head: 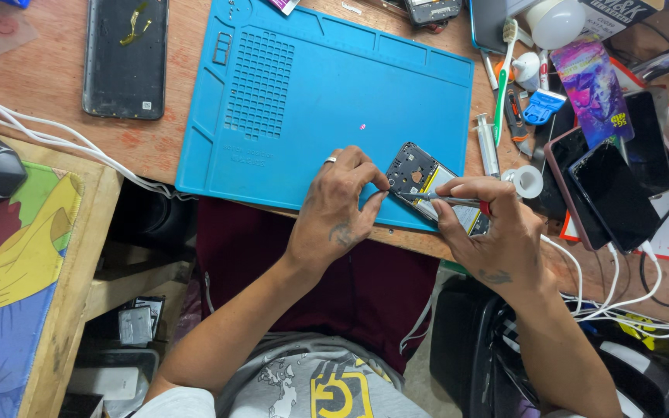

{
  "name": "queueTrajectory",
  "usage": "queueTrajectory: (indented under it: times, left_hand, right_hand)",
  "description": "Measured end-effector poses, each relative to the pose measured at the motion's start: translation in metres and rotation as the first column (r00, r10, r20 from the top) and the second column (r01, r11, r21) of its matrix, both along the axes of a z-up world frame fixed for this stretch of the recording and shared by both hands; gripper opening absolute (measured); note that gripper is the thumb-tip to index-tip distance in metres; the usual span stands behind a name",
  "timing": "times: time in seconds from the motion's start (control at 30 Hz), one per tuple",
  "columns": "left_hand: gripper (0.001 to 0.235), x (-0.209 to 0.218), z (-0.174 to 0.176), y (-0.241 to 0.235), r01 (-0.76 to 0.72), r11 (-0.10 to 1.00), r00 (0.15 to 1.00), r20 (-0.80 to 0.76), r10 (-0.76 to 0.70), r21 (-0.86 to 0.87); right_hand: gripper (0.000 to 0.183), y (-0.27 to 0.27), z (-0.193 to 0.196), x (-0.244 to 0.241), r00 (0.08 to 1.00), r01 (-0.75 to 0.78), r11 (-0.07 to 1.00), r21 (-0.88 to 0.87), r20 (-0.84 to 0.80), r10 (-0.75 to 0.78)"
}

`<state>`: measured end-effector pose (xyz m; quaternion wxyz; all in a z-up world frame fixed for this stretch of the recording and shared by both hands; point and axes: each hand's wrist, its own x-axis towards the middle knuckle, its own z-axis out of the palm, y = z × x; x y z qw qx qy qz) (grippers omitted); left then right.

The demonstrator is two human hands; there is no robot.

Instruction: The person disassembles a smartphone on a blue work mat, removes the back cover, and uses a screwdriver to remove screws from the internal frame. They manipulate small components and connectors inside the device while working at a cluttered electronics repair bench.

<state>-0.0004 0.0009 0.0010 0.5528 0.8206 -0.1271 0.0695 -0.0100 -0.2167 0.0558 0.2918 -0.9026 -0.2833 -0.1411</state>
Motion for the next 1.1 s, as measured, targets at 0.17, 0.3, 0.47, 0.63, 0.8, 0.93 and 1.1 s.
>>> queueTrajectory:
  times: [0.17,0.3,0.47,0.63,0.8,0.93,1.1]
  left_hand:
    - [0.007,0.0,0.001,0.0,-0.002,1.0,1.0,-0.008,0.002,0.001]
    - [0.006,0.0,0.001,0.001,0.001,1.0,1.0,-0.004,-0.001,-0.006]
    - [0.006,0.001,0.0,0.0,-0.007,1.0,1.0,0.006,0.007,-0.015]
    - [0.011,0.001,-0.001,0.003,-0.036,0.997,0.999,0.033,0.038,-0.071]
    - [0.01,0.003,-0.001,0.003,-0.052,0.993,0.999,0.002,0.053,-0.106]
    - [0.01,0.003,0.003,0.003,-0.072,0.991,0.997,-0.024,0.07,-0.114]
    - [0.011,0.004,0.007,0.0,-0.081,0.995,0.997,0.016,0.082,-0.067]
  right_hand:
    - [0.034,0.001,-0.001,0.001,1.0,-0.025,1.0,-0.016,-0.013,0.025]
    - [0.033,0.004,0.002,0.001,1.0,-0.015,0.999,-0.028,-0.019,0.015]
    - [0.04,0.014,0.013,0.006,0.996,-0.054,0.986,-0.161,0.062,0.065]
    - [0.042,0.026,0.027,0.016,0.989,-0.101,0.974,-0.202,0.085,0.12]
    - [0.027,0.034,0.03,0.024,0.991,-0.076,0.966,-0.247,0.086,0.1]
    - [0.027,0.033,0.032,0.022,0.985,-0.044,0.974,-0.224,0.153,0.08]
    - [0.028,0.034,0.026,0.022,0.998,-0.02,0.983,-0.185,0.053,0.03]
